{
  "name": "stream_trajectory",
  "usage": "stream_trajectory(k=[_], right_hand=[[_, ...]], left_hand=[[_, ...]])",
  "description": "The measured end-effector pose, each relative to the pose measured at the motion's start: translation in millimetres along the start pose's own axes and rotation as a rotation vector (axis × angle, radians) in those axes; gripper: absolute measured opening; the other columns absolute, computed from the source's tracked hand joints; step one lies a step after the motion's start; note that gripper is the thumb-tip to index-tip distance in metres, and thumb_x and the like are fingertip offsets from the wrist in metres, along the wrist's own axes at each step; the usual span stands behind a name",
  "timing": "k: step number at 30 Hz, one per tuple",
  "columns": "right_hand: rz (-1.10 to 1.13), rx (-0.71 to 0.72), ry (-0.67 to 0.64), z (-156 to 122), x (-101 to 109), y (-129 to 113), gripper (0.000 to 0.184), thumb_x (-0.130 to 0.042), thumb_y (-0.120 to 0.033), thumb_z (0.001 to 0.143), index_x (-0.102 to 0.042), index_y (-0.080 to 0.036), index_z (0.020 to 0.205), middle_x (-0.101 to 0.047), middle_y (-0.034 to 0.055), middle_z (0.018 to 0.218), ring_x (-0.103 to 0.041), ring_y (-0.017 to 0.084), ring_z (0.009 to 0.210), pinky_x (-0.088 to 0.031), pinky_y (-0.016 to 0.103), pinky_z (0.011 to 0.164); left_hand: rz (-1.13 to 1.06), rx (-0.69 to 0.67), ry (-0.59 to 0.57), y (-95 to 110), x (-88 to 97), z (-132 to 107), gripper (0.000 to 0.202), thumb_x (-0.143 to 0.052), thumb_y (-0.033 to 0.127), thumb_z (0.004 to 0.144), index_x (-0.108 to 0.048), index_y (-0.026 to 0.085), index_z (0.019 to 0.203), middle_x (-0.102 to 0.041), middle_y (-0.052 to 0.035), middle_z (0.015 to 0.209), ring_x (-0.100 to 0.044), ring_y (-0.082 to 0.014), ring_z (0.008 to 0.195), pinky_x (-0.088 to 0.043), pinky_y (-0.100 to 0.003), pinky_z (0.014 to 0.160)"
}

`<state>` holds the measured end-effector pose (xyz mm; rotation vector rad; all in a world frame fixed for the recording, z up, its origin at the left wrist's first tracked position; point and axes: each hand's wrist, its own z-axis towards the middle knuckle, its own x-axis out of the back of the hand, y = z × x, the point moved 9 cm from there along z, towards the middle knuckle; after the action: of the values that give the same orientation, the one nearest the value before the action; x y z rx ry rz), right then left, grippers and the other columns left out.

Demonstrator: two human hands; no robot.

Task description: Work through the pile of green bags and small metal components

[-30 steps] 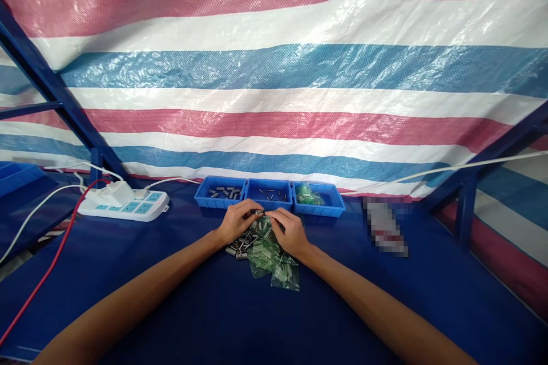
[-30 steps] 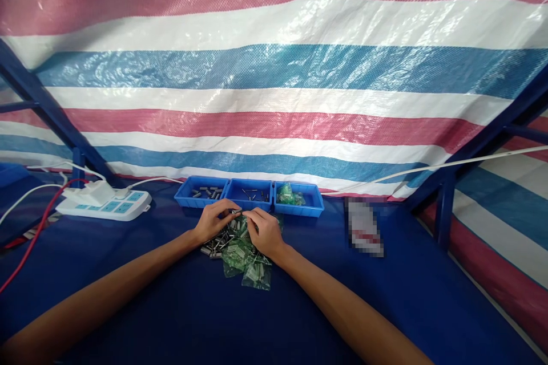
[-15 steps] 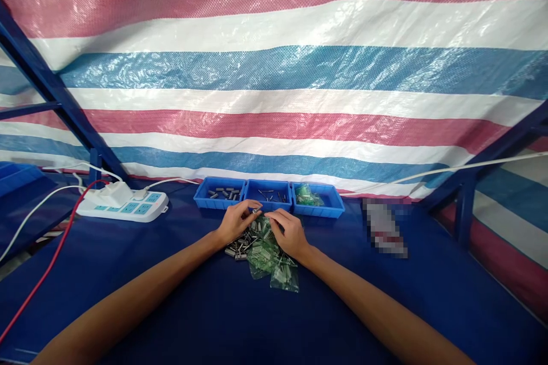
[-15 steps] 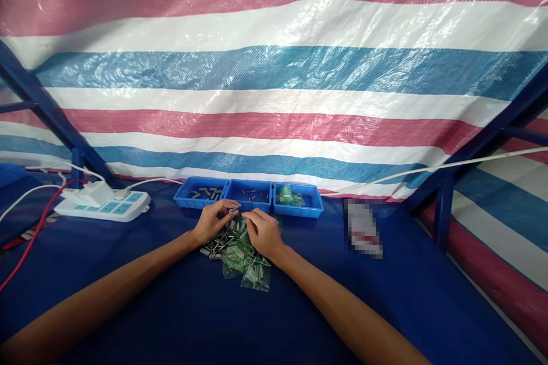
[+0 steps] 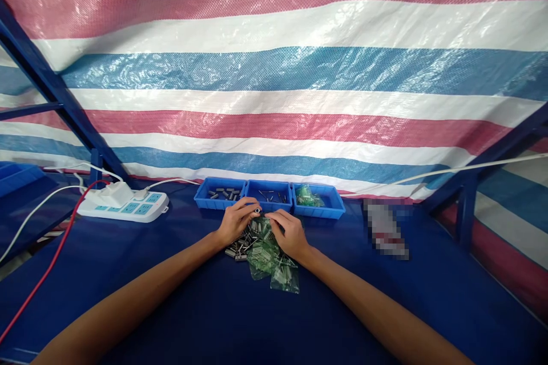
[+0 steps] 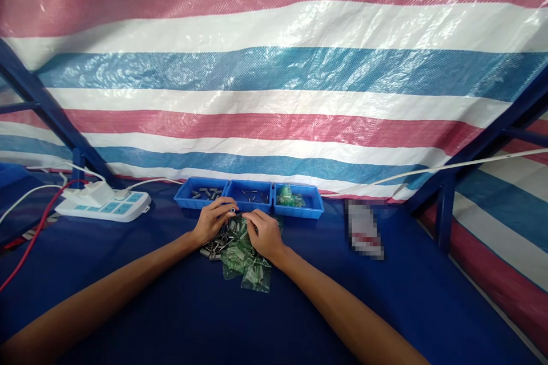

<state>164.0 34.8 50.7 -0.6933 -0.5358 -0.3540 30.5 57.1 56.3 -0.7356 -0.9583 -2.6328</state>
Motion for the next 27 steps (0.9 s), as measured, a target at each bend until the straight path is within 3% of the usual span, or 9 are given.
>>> stream_trajectory(k=[2, 7, 13, 20, 27], right_hand=[[0.001, 0.001, 0.001, 0.0, -0.3, 0.4, 0.027, -0.040, -0.020, 0.093, -0.063, -0.019, 0.107, -0.062, 0.0080, 0.086, -0.059, 0.017, 0.072, -0.048, 0.028, 0.067], [0.004, -0.004, 0.001, -0.4, -1.0, 1.8, 0.026, -0.041, -0.019, 0.093, -0.063, -0.019, 0.107, -0.062, 0.0077, 0.087, -0.058, 0.017, 0.071, -0.048, 0.027, 0.067], [0.009, -0.004, -0.007, -0.5, -1.4, 1.5, 0.025, -0.041, -0.019, 0.092, -0.063, -0.019, 0.106, -0.061, 0.0074, 0.086, -0.059, 0.017, 0.074, -0.048, 0.028, 0.069], [-0.006, -0.008, -0.002, -0.7, -1.0, 1.5, 0.025, -0.042, -0.019, 0.092, -0.062, -0.019, 0.105, -0.061, 0.0071, 0.086, -0.059, 0.016, 0.074, -0.048, 0.027, 0.070], [-0.034, -0.012, -0.004, -1.1, -2.3, 3.7, 0.029, -0.040, -0.021, 0.093, -0.057, -0.019, 0.117, -0.060, 0.0064, 0.082, -0.057, 0.016, 0.069, -0.048, 0.027, 0.066]], left_hand=[[-0.038, 0.012, -0.021, -1.7, -2.1, -0.6, 0.024, -0.044, 0.026, 0.094, -0.064, 0.015, 0.101, -0.062, -0.0104, 0.101, -0.058, -0.0104, 0.063, -0.049, -0.021, 0.059], [-0.033, -0.028, -0.034, 3.1, -2.4, 0.5, 0.027, -0.040, 0.023, 0.095, -0.063, 0.016, 0.107, -0.064, -0.0092, 0.096, -0.063, -0.0157, 0.084, -0.051, -0.024, 0.072], [0.075, -0.031, -0.048, 2.6, -2.9, -0.4, 0.029, -0.040, 0.025, 0.095, -0.061, 0.016, 0.113, -0.063, -0.0062, 0.079, -0.060, -0.0146, 0.070, -0.047, -0.024, 0.064], [0.059, 0.062, -0.018, -9.3, -1.9, -4.4, 0.025, -0.041, 0.033, 0.094, -0.054, 0.015, 0.107, -0.064, -0.0043, 0.082, -0.059, -0.0129, 0.064, -0.046, -0.021, 0.060], [0.049, 0.070, -0.108, -14.3, -11.2, -4.7, 0.018, -0.040, 0.030, 0.094, -0.050, 0.016, 0.097, -0.059, -0.0012, 0.076, -0.054, -0.0105, 0.058, -0.041, -0.020, 0.058]])
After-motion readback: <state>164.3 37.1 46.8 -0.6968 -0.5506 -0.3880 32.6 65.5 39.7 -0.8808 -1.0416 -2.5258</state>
